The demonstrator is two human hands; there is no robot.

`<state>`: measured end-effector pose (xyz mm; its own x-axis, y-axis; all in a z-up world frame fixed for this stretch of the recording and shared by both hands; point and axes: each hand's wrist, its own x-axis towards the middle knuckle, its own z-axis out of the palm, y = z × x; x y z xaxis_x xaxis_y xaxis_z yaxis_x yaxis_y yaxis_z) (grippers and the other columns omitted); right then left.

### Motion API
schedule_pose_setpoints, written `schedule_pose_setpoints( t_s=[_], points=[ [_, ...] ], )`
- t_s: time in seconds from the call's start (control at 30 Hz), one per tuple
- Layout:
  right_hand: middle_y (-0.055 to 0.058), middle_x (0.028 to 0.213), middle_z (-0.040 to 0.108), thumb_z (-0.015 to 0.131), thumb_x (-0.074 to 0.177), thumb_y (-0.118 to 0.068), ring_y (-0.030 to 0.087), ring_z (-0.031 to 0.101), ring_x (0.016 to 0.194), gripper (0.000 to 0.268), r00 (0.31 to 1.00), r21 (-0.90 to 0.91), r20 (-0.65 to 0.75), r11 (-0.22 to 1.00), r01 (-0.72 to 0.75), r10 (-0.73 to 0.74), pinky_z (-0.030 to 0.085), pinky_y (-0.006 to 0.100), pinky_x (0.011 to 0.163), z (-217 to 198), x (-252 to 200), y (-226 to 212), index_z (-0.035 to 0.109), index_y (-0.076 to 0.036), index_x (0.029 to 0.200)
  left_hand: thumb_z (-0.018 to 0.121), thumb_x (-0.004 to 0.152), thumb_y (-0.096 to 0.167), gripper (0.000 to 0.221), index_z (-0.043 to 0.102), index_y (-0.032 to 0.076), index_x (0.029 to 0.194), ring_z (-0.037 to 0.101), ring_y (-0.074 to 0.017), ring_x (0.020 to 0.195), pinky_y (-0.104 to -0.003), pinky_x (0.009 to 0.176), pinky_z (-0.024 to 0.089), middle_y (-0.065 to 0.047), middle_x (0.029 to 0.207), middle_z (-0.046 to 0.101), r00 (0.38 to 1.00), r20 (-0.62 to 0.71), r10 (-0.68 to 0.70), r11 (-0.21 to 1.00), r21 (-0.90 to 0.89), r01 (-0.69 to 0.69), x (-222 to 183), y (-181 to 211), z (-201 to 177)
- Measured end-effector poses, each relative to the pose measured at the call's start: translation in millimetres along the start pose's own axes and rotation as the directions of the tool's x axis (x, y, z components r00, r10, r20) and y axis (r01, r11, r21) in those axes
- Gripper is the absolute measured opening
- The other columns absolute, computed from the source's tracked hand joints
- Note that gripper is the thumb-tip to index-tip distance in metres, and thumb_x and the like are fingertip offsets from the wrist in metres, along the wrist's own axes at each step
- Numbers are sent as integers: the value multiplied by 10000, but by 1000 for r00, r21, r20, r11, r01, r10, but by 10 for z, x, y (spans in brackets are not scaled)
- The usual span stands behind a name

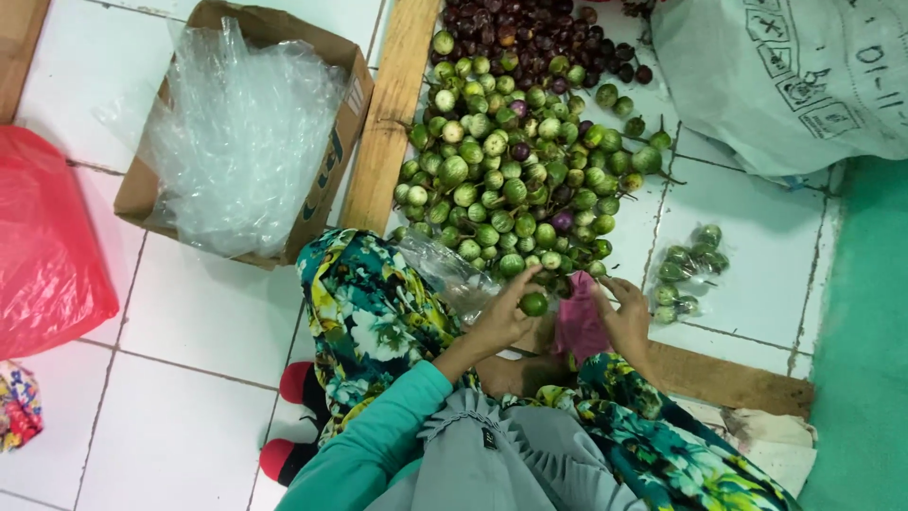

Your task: The person cleans and sorts small round green and dark red vegetables by hand using a cloth to wipe them before placing them into small plastic bags.

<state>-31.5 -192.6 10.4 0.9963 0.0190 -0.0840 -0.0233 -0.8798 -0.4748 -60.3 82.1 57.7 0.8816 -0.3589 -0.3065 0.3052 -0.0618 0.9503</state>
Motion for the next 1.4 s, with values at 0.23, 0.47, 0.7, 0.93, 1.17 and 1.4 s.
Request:
schedule_pose_setpoints(
  t_s=[0.23, 0.47, 0.7, 0.93, 1.17, 1.4],
  points=[
    [82, 976, 732, 638, 1041, -386, 146, 536, 759, 461, 791, 624, 607, 571, -533, 75, 427, 286, 661, 208, 222, -602, 771, 40, 1158, 640, 914, -49, 871, 211, 135, 1650, 453, -308, 1470, -433, 1130, 480, -177, 1549, 488, 951, -137, 276, 959, -29, -282, -101, 138, -141],
    [25, 993, 731, 594, 1025, -189, 101, 594, 792, 299, 809, 791, 588, 221, -571, -12, 486, 259, 743, -105, 255, -1238, 726, 20, 1193, 733, 848, 154, 664, 483, 17, 1447, 507, -429, 1319, -534, 1071, 428, -231, 1460, 514, 797, -489, 354, 707, 698, 114, -192, -81, -1002],
    [37, 995, 731, 611, 1027, -193, 120, 591, 828, 303, 818, 773, 574, 307, -554, 30, 494, 273, 780, -283, 225, -1347, 730, 33, 1190, 710, 903, 184, 300, 646, -23, 1110, 576, -412, 1104, -542, 922, 481, -226, 1167, 602, 754, -597, 275, 271, 800, 535, 177, -1188, -1623],
    [86, 945, 717, 628, 1009, -149, 145, 609, 792, 236, 854, 811, 513, 276, -515, 86, 519, 291, 773, -399, 397, -1114, 723, 19, 1146, 660, 991, 195, 119, 671, 77, 983, 653, -367, 841, -510, 688, 527, -182, 992, 661, 792, -562, 240, 583, 735, 345, -56, -445, -1462],
    [92, 927, 702, 635, 1025, -106, 154, 627, 781, 183, 917, 880, 397, 302, -367, -43, 526, 302, 735, -871, 683, -1482, 701, 47, 1100, 601, 1069, 207, 140, 636, 76, 1104, 673, -364, 814, -500, 691, 520, -163, 970, 691, 822, -464, 331, 823, 568, -12, -104, -186, -1428],
    [67, 912, 725, 607, 1016, -174, 114, 668, 735, 191, 895, 801, 415, 533, -273, -166, 520, 255, 661, -1631, 741, -2544, 673, 5, 1030, 677, 994, 117, 135, 669, 79, 1124, 734, -318, 884, -398, 734, 608, -123, 1181, 668, 727, -187, 661, 680, 560, -474, -365, 887, -1166]
  ],
)
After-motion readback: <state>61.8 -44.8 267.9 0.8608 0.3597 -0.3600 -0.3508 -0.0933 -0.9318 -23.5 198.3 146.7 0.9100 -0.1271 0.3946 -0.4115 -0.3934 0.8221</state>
